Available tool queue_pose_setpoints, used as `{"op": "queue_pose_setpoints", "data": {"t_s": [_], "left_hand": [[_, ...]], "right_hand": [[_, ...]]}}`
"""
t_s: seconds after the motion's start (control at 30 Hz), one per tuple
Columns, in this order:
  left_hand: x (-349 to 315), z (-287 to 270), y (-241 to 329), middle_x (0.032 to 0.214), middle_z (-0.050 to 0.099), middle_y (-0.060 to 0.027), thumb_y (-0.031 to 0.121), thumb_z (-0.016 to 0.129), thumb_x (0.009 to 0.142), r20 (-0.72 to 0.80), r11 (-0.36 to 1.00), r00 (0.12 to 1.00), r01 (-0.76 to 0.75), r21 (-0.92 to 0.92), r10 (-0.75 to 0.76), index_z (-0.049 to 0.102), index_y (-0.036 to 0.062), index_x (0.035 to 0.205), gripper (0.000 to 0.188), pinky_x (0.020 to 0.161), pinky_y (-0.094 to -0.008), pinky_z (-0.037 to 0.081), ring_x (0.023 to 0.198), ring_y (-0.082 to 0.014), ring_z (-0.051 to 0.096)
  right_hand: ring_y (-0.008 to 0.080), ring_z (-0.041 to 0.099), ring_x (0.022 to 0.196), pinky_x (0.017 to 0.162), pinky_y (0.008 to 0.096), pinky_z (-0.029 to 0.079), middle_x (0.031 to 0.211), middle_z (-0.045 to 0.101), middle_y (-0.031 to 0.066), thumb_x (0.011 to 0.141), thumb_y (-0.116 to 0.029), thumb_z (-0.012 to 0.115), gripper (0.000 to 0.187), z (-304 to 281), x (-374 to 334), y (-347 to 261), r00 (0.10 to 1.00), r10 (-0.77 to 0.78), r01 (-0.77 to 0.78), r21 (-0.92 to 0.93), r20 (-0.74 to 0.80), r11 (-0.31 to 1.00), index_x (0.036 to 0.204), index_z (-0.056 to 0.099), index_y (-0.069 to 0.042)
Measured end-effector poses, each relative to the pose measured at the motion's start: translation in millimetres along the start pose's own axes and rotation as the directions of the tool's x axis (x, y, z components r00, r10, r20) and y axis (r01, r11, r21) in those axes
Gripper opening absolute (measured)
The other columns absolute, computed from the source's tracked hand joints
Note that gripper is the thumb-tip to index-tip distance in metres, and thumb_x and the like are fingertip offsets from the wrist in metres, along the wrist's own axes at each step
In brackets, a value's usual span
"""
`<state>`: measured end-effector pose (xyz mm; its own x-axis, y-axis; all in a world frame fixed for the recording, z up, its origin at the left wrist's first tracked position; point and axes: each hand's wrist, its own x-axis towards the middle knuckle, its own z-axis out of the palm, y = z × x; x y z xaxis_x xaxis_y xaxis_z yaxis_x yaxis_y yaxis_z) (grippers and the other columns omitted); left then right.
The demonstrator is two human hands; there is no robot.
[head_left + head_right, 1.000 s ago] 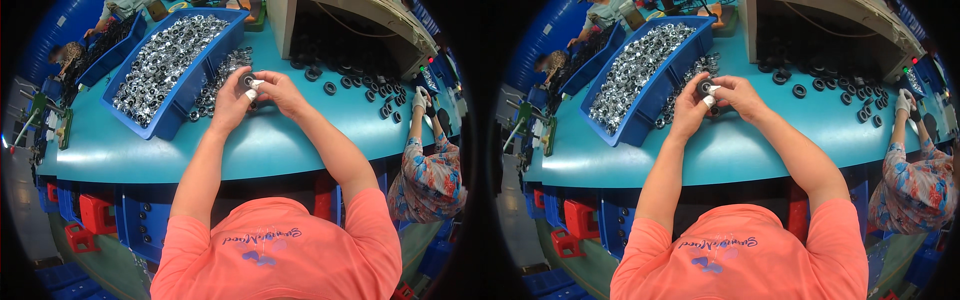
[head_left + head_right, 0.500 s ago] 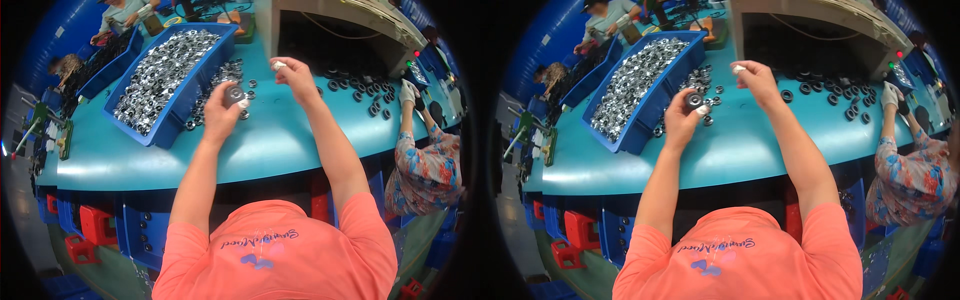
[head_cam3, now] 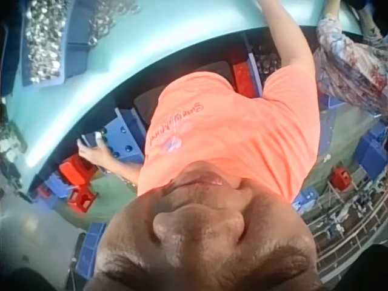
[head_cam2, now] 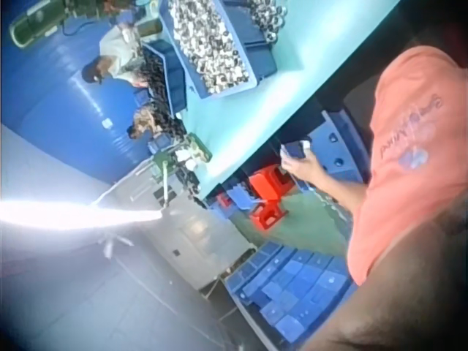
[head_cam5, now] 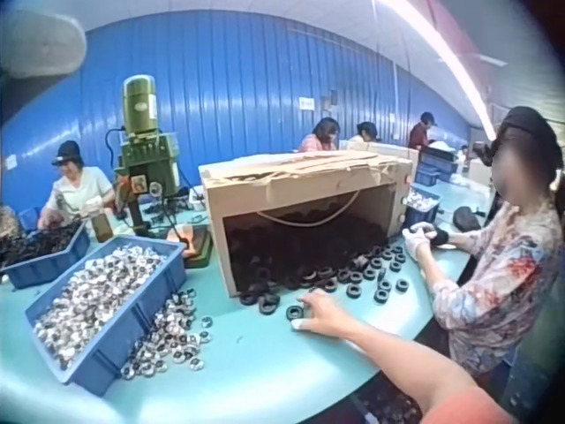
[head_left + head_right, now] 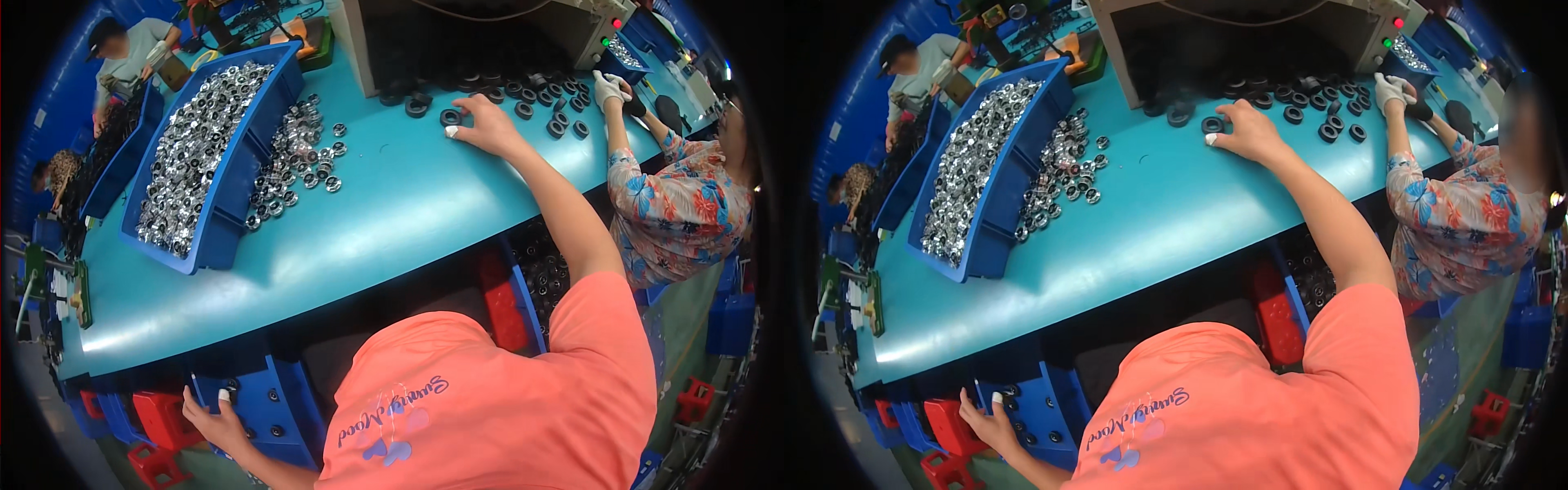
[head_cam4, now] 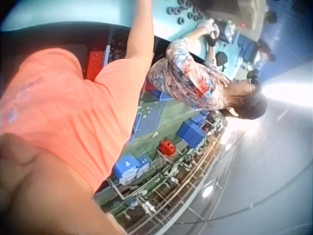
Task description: Assemble small metal components and plastic rings into housings at a factory workbench.
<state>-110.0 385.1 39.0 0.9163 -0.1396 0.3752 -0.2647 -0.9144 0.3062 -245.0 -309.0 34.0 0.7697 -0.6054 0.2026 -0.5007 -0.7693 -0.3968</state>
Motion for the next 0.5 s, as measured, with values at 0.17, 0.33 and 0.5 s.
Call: {"op": "queue_pose_setpoints", "data": {"t_s": [0.17,0.33,0.5], "left_hand": [[38.7,15.6,87.7,0.110,0.060,-0.0096,0.017,0.062,0.092,0.080,0.879,0.995,-0.014,-0.477,0.059,0.053,0.0055,0.136,0.047,0.076,-0.0338,0.051,0.094,-0.0195,0.061],[113.6,77.9,252.0,0.111,0.063,-0.0115,0.033,0.048,0.101,0.501,0.303,0.719,0.400,-0.865,0.482,0.047,0.0051,0.140,0.048,0.075,-0.0357,0.053,0.092,-0.0209,0.063],[139.9,139.2,326.5,0.112,0.063,-0.0095,0.035,0.037,0.108,0.491,-0.114,0.666,0.650,-0.751,0.561,0.048,0.0064,0.139,0.044,0.075,-0.0377,0.054,0.095,-0.0217,0.064]], "right_hand": [[0.0233,0.064,0.088,0.080,0.0361,0.052,0.104,0.063,0.0092,0.075,-0.032,0.080,0.049,3.7,10.8,-67.8,0.987,-0.161,0.157,0.189,0.009,0.969,0.117,0.069,-0.008],[0.0157,0.057,0.073,0.072,0.0324,0.051,0.093,0.059,0.0051,0.072,-0.023,0.081,0.045,10.5,-0.5,-188.3,0.926,-0.371,0.356,0.480,-0.067,0.802,0.114,0.070,-0.010],[0.0160,0.061,0.070,0.070,0.0312,0.053,0.093,0.059,0.0055,0.071,-0.019,0.078,0.048,36.3,1.1,-228.3,0.890,-0.446,0.403,0.623,-0.096,0.671,0.118,0.071,-0.016]]}}
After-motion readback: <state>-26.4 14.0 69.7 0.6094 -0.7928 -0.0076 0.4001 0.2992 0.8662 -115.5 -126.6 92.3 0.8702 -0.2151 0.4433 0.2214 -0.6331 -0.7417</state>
